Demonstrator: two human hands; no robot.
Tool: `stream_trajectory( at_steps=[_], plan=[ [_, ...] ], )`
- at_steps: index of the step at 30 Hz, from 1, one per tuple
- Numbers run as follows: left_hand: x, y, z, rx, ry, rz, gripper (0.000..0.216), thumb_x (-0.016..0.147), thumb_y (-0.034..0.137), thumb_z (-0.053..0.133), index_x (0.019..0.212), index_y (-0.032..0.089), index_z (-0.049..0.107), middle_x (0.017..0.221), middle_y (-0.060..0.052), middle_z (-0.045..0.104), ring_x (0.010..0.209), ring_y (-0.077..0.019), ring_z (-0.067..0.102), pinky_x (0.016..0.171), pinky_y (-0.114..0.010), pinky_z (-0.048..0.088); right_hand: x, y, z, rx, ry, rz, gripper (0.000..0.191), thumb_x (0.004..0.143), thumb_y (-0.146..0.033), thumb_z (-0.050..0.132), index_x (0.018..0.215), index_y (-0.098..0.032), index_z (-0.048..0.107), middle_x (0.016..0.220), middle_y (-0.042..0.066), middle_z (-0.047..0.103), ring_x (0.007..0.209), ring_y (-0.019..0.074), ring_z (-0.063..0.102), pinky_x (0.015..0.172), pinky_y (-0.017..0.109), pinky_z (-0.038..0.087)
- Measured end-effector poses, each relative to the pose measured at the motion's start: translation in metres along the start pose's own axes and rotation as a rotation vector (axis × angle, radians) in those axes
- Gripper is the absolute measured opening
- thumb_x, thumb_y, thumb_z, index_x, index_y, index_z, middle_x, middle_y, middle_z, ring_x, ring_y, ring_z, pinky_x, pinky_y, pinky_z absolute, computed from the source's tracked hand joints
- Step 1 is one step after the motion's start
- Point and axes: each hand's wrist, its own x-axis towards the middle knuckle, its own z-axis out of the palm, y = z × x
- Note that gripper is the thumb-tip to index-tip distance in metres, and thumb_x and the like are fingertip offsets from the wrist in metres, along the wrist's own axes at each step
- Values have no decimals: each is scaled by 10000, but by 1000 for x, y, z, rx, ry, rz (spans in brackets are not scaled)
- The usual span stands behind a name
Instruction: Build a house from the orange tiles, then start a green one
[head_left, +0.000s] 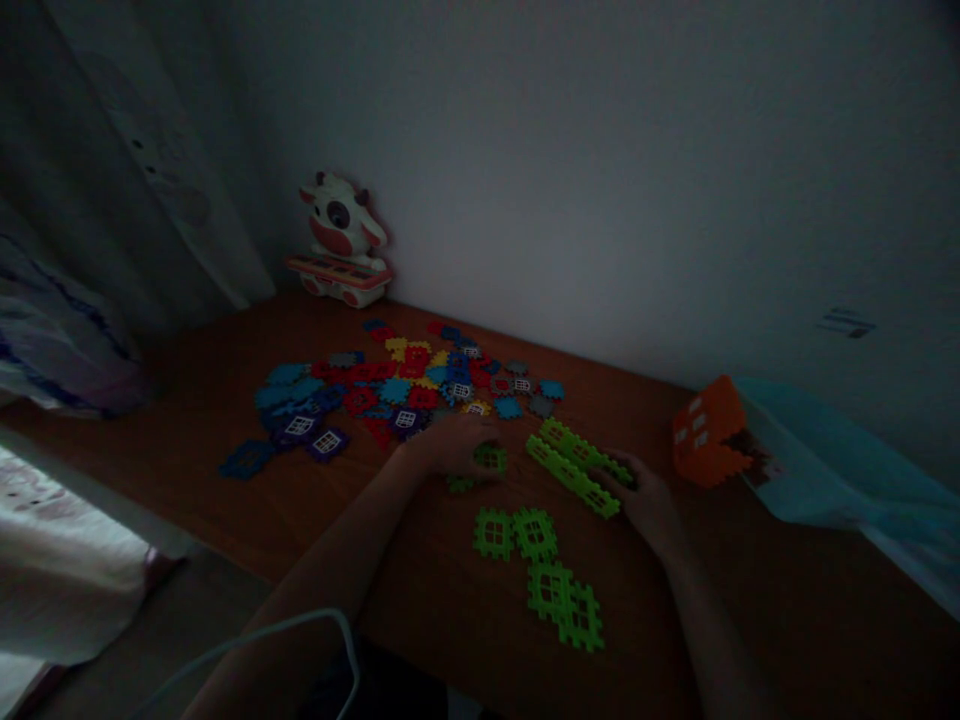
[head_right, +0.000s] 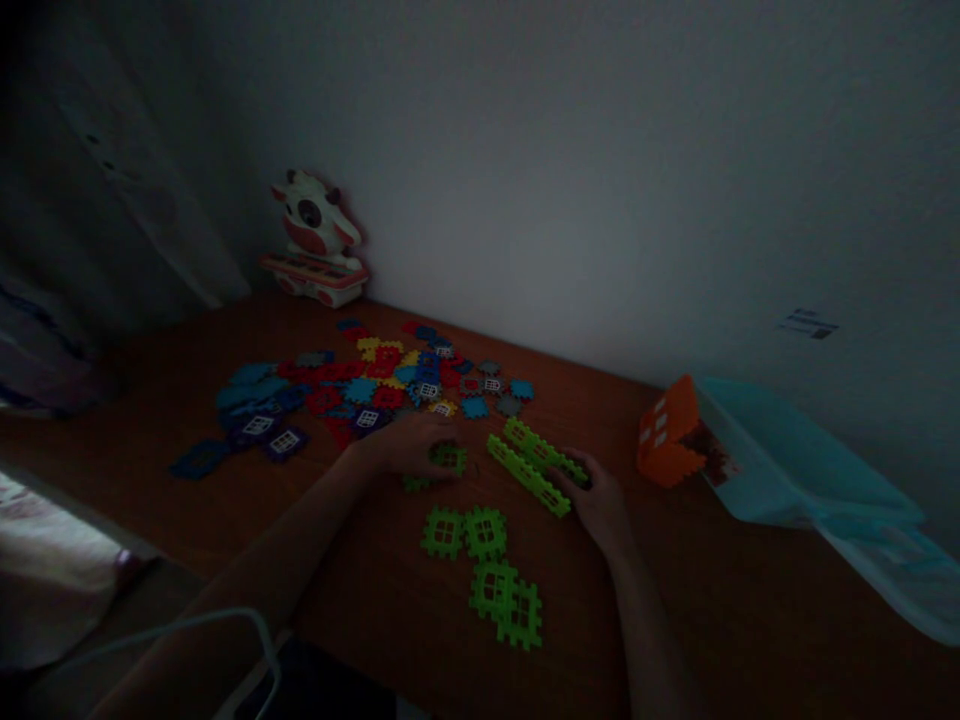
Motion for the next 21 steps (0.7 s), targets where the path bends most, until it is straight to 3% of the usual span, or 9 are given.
stream_trajectory(
  at_steps=[4, 9, 11, 14, 17, 21],
  plan=[
    [2, 1, 0, -21, 5, 0, 326, 832, 445, 715, 1054, 209, 683, 1038, -84, 714, 966, -268, 665, 862, -344, 476, 2, -8, -1, 71, 67, 109, 581, 678, -625, 744, 1069, -197, 704, 1083, 116, 754, 987, 300, 708, 853, 439, 549],
    [4, 3, 4, -93, 55, -17, 379, 828, 405, 712, 1143, 205, 644, 1152, -100, 673, 1052, -266, 641, 932, -349, 474, 1, -15, -5, 113, 302, 133, 561, 759, -650, 656, 1060, -178, 682, 1079, 121, 742, 1009, 273, 689, 868, 398, 536],
    [5, 2, 6, -103, 92, -10, 391, 842, 400, 692, 1177, 209, 628, 1197, -109, 653, 1092, -272, 630, 965, -362, 470, -2, -18, -6, 29, 435, 47, 519, 806, -631, 622, 1044, -173, 676, 1041, 121, 737, 956, 264, 688, 862, 408, 528],
    [5, 0, 11, -67, 126, -15, 408, 872, 405, 655, 1220, 199, 606, 1255, -137, 628, 1148, -296, 615, 1010, -404, 463, -9, -28, -7, -188, 535, -242, 375, 864, -555, 598, 919, -192, 672, 890, 100, 719, 826, 246, 669, 826, 418, 520],
    [6, -3, 18, -41, 149, -9, 425, 884, 367, 636, 1265, 188, 575, 1286, -160, 605, 1177, -311, 602, 1021, -427, 465, -23, -46, 0, -355, 374, -552, 276, 918, -454, 552, 755, -245, 625, 736, 57, 684, 723, 222, 645, 751, 392, 516],
    [10, -3, 32, -94, 181, 37, 368, 917, 194, 537, 1285, 202, 550, 1296, -144, 587, 1195, -261, 588, 1029, -386, 467, -48, -71, 27, -511, -161, -776, 301, 970, -402, 534, 733, -248, 635, 723, 28, 686, 718, 201, 650, 724, 362, 512]
  ],
)
